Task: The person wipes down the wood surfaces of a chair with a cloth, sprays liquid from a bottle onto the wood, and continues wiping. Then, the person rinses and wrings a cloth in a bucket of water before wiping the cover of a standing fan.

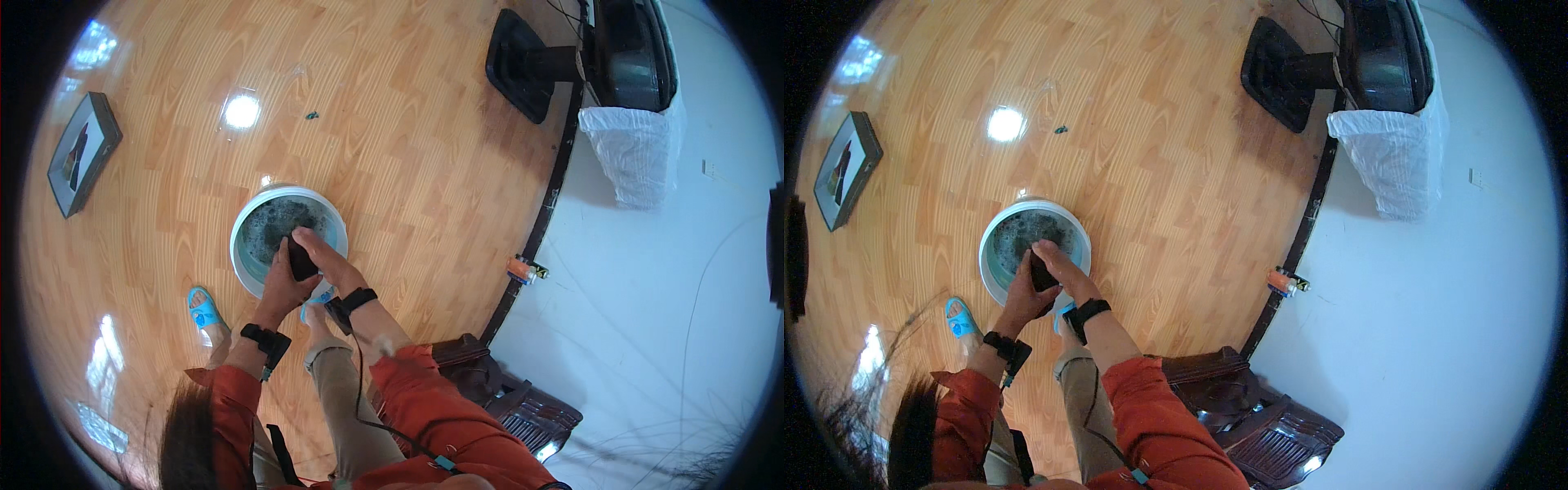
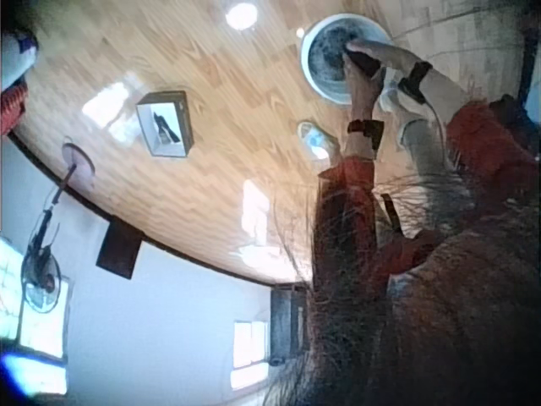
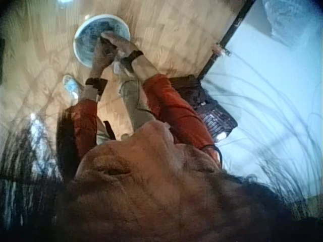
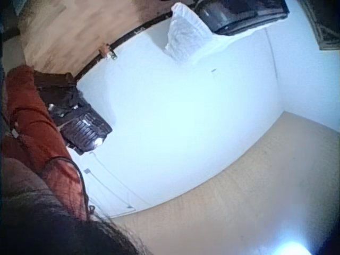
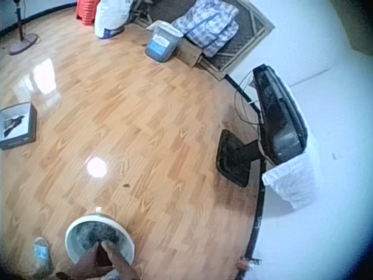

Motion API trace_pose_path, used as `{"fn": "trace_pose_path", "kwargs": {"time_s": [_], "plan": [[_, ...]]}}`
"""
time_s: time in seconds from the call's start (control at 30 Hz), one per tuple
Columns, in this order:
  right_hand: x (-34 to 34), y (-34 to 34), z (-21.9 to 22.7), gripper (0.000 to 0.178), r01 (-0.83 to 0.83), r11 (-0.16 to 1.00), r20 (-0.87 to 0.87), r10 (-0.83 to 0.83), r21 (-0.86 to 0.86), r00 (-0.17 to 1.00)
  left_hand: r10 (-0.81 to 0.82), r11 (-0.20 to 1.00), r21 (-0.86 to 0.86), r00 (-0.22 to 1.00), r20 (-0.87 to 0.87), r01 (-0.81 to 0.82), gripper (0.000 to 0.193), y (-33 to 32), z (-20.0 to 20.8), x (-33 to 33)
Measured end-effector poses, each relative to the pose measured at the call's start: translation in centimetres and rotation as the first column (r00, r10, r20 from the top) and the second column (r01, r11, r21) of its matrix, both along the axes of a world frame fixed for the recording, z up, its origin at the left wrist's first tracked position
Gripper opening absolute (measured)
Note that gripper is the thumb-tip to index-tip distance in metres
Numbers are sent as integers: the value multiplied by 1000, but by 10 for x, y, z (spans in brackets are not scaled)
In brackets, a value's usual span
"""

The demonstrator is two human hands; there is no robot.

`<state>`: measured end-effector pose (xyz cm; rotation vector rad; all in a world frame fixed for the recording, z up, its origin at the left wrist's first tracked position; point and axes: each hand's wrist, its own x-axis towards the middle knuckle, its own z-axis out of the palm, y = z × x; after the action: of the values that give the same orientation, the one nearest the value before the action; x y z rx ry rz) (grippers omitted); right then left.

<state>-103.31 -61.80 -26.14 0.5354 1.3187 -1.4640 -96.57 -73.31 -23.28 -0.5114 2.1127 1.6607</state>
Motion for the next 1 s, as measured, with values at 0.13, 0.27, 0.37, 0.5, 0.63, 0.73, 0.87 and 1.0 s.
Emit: {"fn": "trace_pose_path", "kwargs": {"time_s": [0.13, 0.27, 0.37, 0.5, 0.63, 0.73, 0.87, 1.0], "plan": [[-1, -5, 22, 95, -490, 822, -219, 555, 289, 803, -36, 984, 174, 999, -22, 39, 60, -9, 5, -8], [6, -12, 48, 98, -502, 821, -265, 566, 273, 781, -8, 1000, 29, 994, 106, 5, 42, -11, -5, 3], [25, -8, 69, 92, -364, 904, -459, 428, 226, 778, 372, 850, 285, 888, 271, -443, 37, -20, -37, 26], [51, 13, 108, 94, -414, 863, -704, 484, 288, 519, 498, 309, 453, 548, 672, -836, 33, -33, -13, 21], [50, 14, 122, 101, -417, 782, -766, 590, 463, 256, 371, 42, 565, 538, 757, -824, 37, -14, 3, 40], [39, 2, 115, 88, -337, 872, -877, 436, 356, 202, 360, -57, 674, 615, 702, -736, 42, -5, 4, 61], [44, 6, 111, 60, -195, 968, -783, 245, 161, 572, 321, -139, 647, 584, 745, -749, 40, -3, 4, 61], [63, 11, 100, 36, 416, 905, -258, -425, -92, 867, 436, -33, 622, 549, 713, -782, 37, 1, 30, 29]]}}
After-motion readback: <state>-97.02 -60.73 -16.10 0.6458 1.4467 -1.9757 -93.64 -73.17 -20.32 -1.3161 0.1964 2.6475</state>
